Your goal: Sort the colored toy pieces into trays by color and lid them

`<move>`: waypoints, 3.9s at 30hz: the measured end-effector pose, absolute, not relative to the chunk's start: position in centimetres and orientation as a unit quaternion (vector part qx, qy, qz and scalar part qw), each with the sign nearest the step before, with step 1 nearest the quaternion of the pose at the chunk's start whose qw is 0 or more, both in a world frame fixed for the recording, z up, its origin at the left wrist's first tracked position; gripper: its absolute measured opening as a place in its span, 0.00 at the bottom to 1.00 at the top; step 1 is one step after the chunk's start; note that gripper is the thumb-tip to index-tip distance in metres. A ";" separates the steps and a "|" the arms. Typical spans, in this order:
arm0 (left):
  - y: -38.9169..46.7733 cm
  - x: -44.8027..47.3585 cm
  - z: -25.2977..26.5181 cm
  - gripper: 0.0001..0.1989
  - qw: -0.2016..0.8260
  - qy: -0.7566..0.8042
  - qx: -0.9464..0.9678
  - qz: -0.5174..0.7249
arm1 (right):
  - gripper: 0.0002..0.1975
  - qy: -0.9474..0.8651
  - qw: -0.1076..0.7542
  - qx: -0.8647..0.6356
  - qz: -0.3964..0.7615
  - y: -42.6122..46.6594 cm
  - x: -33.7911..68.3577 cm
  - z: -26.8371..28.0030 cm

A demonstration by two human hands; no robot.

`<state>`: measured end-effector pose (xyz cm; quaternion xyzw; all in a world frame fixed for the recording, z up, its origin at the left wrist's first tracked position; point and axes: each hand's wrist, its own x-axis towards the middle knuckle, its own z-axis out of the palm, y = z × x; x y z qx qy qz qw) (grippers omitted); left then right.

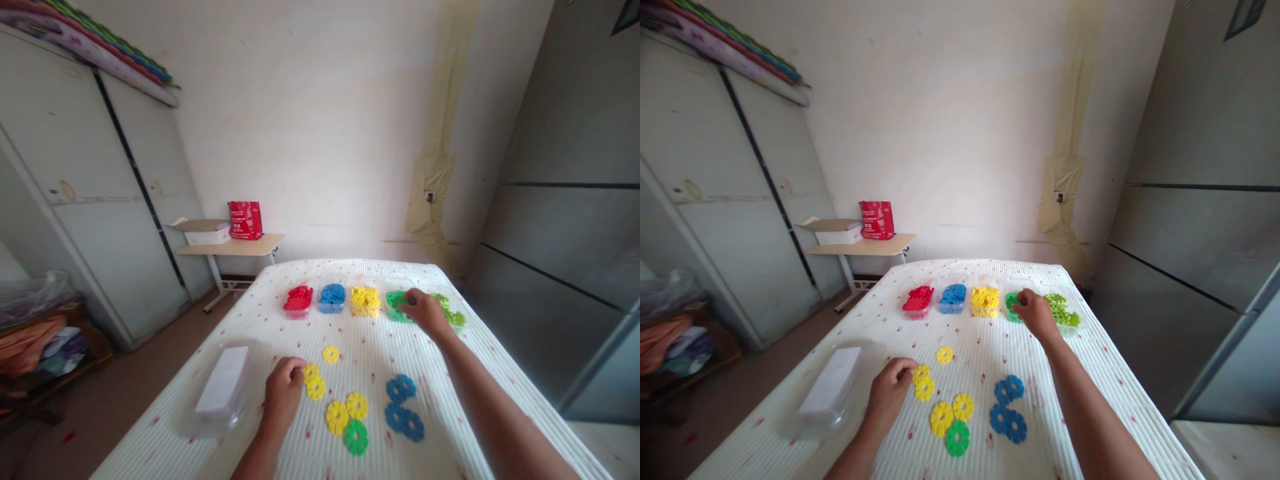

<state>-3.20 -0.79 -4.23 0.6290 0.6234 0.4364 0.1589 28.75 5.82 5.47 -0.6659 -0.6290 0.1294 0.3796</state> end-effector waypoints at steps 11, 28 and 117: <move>-0.8 -3.2 -4.3 0.09 0.154 0.615 0.636 0.440 | 0.13 -0.695 0.363 -0.619 0.040 4.6 28.9 0.7; -0.9 -3.3 -4.2 0.10 0.156 0.620 0.632 0.438 | 0.15 -0.745 0.198 -0.542 0.335 -0.6 29.4 0.1; 0.2 -5.5 -5.2 0.13 0.255 0.638 0.534 0.493 | 0.10 -0.751 0.151 -0.539 0.351 4.5 12.7 0.3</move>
